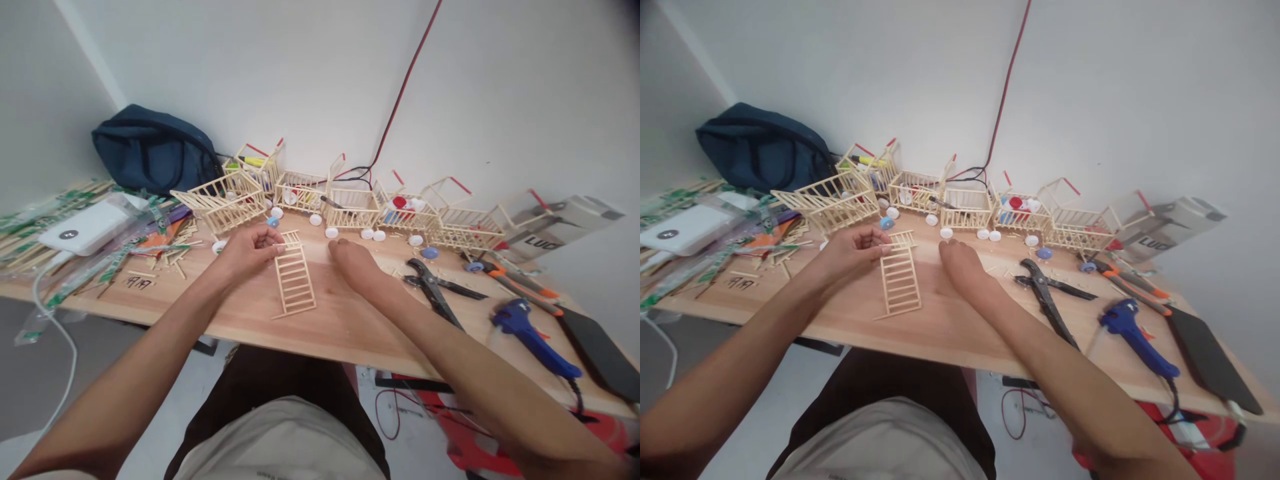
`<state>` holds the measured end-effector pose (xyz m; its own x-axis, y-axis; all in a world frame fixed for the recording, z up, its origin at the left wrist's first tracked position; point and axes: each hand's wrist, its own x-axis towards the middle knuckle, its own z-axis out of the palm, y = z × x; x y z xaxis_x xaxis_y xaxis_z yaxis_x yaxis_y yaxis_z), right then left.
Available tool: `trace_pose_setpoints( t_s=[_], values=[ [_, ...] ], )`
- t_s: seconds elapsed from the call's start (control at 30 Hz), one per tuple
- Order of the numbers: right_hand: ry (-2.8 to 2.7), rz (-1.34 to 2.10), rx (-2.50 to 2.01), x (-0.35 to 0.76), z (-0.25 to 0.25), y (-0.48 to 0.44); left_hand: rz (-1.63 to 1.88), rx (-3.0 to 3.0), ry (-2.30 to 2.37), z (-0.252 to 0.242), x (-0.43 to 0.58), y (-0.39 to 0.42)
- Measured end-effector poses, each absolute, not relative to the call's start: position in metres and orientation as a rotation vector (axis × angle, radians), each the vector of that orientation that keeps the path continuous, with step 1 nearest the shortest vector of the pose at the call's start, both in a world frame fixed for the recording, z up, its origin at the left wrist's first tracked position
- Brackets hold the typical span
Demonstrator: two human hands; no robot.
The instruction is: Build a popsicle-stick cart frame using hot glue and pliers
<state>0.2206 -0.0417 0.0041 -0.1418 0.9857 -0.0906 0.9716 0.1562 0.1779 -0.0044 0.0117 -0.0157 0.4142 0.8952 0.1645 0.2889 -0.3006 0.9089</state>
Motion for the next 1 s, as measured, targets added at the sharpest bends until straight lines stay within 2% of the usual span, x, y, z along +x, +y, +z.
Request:
trace_pose_setpoints(
  t_s=[0.43,0.67,1.0],
  values=[
    [2.446,-0.011,1.911,0.250,-0.009,-0.051,0.890,1.782,1.019,-0.015,-0.004,0.011],
    [2.715,-0.015,2.268,0.307,0.002,-0.062,0.896,1.790,1.052,-0.012,-0.004,0.008],
    [2.383,0.073,2.690,0.338,0.010,-0.080,0.891,1.771,1.040,-0.010,-0.003,0.008]
  ],
)
